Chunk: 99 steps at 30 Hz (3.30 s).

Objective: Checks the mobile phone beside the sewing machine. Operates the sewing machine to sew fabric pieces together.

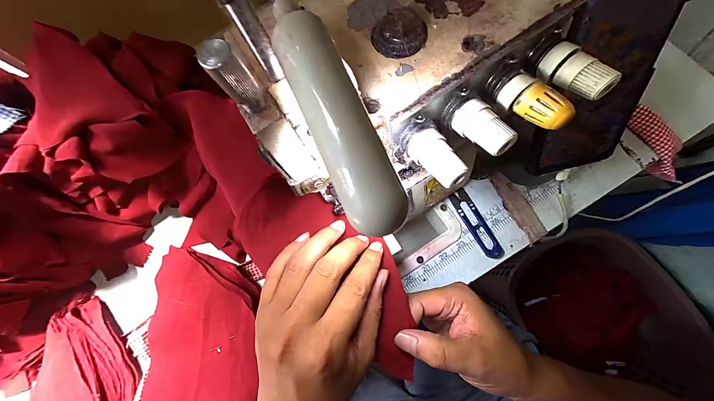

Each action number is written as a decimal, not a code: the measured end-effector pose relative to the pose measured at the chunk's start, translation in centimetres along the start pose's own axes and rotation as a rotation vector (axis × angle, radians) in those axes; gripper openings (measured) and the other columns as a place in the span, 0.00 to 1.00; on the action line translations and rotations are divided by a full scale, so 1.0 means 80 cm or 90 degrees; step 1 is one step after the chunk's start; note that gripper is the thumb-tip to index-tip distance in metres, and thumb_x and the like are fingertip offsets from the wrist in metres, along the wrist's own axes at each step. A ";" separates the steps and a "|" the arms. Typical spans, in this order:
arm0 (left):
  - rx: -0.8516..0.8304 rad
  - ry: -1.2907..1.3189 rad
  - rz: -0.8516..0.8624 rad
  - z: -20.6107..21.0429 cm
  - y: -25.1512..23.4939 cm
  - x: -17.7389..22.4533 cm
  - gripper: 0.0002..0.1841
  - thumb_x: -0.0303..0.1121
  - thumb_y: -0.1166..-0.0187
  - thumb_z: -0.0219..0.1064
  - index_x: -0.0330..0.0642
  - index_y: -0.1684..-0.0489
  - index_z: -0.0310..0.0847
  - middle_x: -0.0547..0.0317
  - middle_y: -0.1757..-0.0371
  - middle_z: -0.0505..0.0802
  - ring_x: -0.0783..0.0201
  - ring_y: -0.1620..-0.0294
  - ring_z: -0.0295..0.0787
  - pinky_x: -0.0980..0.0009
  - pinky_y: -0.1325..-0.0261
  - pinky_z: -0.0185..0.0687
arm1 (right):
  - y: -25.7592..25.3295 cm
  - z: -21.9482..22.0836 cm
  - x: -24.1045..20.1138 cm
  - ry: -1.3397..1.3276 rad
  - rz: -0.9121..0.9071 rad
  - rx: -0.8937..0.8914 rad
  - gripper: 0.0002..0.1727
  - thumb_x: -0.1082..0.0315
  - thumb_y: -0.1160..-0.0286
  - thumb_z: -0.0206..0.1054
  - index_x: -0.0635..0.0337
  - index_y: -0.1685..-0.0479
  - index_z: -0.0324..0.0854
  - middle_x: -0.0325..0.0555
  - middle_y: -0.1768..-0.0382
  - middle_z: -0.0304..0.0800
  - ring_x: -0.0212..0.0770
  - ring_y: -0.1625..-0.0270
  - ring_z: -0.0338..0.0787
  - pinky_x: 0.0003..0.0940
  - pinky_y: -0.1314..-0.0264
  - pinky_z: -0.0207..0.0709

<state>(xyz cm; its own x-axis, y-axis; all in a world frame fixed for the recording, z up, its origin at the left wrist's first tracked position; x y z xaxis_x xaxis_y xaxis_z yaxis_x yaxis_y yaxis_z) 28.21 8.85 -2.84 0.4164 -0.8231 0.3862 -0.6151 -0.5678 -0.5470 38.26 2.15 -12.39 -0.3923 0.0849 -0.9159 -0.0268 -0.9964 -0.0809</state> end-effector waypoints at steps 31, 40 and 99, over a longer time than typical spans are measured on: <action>-0.024 -0.015 0.047 0.009 0.034 -0.013 0.20 0.37 0.21 0.65 0.56 0.29 0.82 0.63 0.28 0.88 0.58 0.21 0.78 0.47 0.12 0.57 | -0.043 -0.017 -0.013 -0.002 0.080 0.006 0.05 0.76 0.22 0.68 0.70 0.61 0.86 0.43 0.68 0.91 0.28 0.65 0.89 0.25 0.57 0.85; 0.131 -0.073 0.076 -0.010 0.048 0.015 0.07 0.29 0.23 0.73 0.49 0.52 0.91 0.61 0.49 0.94 0.61 0.39 0.89 0.57 0.23 0.73 | -0.023 -0.019 -0.014 -0.028 0.098 -0.009 0.05 0.76 0.21 0.67 0.70 0.56 0.86 0.43 0.65 0.92 0.30 0.64 0.91 0.28 0.57 0.88; 0.043 0.055 -0.126 -0.012 -0.024 -0.065 0.14 0.33 0.20 0.61 0.44 0.55 0.96 0.57 0.46 0.97 0.62 0.36 0.92 0.53 0.20 0.78 | -0.063 -0.033 -0.061 0.442 -0.180 0.107 0.25 0.64 0.18 0.66 0.61 0.90 0.77 0.38 0.85 0.75 0.27 0.76 0.77 0.22 0.75 0.67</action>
<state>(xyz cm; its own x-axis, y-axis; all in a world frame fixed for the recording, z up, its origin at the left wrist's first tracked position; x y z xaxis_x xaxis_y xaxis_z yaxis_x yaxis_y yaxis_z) 26.60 14.19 -3.09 0.4643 -0.6932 0.5512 -0.4794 -0.7200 -0.5017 42.74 6.74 -8.57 0.3169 0.2669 -0.9101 -0.2012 -0.9188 -0.3395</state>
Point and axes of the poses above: each hand's wrist, its own y-axis away from the middle knuckle, its own z-axis out of the palm, x = y × z, the point moved 10 cm from there along -y, towards the middle knuckle
